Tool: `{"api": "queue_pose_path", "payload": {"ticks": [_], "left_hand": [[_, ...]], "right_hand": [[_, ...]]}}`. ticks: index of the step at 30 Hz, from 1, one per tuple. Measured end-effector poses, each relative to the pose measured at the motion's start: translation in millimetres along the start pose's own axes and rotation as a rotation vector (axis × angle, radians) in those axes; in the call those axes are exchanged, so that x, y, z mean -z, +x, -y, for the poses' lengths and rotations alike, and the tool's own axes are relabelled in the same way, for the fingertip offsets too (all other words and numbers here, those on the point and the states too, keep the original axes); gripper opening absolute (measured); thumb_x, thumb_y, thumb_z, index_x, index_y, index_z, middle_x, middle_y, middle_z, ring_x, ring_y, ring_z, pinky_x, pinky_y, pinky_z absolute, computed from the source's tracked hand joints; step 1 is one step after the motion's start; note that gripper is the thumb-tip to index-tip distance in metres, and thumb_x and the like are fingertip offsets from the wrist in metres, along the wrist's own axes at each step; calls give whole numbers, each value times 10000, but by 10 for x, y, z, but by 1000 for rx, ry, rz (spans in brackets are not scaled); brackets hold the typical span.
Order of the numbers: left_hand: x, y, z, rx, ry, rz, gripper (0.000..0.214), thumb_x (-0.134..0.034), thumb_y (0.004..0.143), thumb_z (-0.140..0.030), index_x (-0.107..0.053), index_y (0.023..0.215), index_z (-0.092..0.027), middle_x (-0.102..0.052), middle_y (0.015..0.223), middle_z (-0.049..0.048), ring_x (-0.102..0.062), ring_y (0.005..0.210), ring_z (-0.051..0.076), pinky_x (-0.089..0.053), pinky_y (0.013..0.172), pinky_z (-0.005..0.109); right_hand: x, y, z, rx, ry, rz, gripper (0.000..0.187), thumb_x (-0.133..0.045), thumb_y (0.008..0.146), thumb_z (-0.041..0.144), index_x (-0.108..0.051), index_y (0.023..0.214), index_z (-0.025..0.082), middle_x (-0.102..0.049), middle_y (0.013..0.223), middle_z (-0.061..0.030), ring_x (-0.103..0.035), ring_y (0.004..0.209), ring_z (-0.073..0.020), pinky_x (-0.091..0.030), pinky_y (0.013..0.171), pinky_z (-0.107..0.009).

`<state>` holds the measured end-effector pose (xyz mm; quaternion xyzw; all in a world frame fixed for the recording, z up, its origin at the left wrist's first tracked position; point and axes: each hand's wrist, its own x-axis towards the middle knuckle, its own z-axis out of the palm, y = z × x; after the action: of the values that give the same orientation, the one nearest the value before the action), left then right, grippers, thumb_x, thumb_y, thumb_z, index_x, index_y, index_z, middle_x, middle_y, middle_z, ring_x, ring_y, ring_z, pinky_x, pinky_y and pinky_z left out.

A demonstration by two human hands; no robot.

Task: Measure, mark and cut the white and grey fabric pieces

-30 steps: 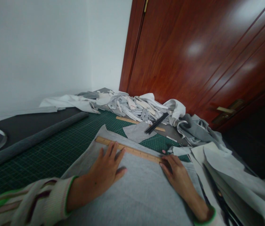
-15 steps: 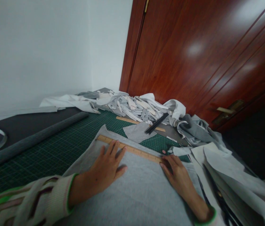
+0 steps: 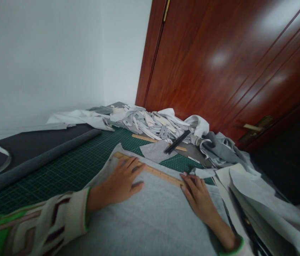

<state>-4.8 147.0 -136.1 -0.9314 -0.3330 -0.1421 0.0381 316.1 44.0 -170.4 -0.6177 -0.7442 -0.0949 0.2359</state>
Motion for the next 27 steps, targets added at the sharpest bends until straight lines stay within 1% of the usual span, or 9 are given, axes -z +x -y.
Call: {"api": "queue_pose_path", "payload": {"ticks": [4,9,14,18,20,23,25,26,27], "left_hand": [[40,84,118,-2,-55,9,569,-623,911,-463,-550,1382,-152,-554,1439,168,-462,1363,342,-360,1114,530],[-28,140,264,-13,-63,65,690,-597,898,-590,-510,1442,-175,-448,1536,190,-383,1429,361,-310,1136,532],[-70,201,356,-9,-41,92,761,-566,877,-685,-471,1479,-230,-414,1567,165,-370,1447,336,-294,1150,505],[-80,225,376,-6,-26,89,743,-543,899,-668,-463,1485,-217,-426,1563,150,-368,1450,322,-269,1166,483],[-89,228,379,-5,-21,85,730,-519,916,-659,-458,1488,-209,-421,1566,152,-361,1453,322,-258,1169,481],[-106,231,385,-9,-15,82,713,-482,935,-656,-448,1494,-215,-411,1571,155,-354,1454,329,-257,1162,490],[-114,235,392,-13,-11,85,711,-475,938,-652,-445,1497,-213,-411,1570,162,-350,1454,340,-257,1158,501],[-117,239,396,-16,-10,88,713,-476,938,-649,-442,1499,-210,-410,1569,167,-350,1452,347,-259,1155,507],[-119,244,401,-20,-9,90,715,-476,939,-644,-437,1502,-205,-408,1569,173,-349,1452,352,-259,1153,511]], "right_hand": [[-25,3,-28,-29,18,8,419,-426,1015,408,-573,1357,216,-565,1188,-131,-552,1099,-283,-499,964,-520],[-58,-8,-50,-39,29,1,423,-434,1012,421,-563,1369,234,-571,1187,-121,-550,1114,-278,-489,983,-512],[-119,13,-80,-33,-8,-32,451,-399,1017,436,-578,1356,199,-574,1159,-135,-566,1051,-280,-512,943,-510],[-131,53,-49,-20,-64,-25,449,-376,1020,409,-577,1344,170,-583,1155,-151,-568,1034,-295,-529,911,-530],[-33,28,55,-43,-89,-39,447,-403,1007,389,-551,1355,151,-573,1204,-179,-563,1078,-323,-535,902,-551],[301,-142,377,-95,-74,-69,406,-460,976,364,-552,1308,147,-570,1205,-199,-580,1081,-338,-550,893,-564],[564,-368,677,-58,47,49,264,-500,966,339,-601,1175,212,-608,1121,-138,-632,1029,-288,-581,888,-485],[667,-510,834,-14,158,199,247,-524,968,320,-588,1197,254,-617,1145,-102,-653,1038,-238,-583,918,-401],[736,-665,988,33,262,328,298,-602,933,326,-569,1226,281,-621,1182,-79,-669,1036,-212,-587,911,-330]]}}
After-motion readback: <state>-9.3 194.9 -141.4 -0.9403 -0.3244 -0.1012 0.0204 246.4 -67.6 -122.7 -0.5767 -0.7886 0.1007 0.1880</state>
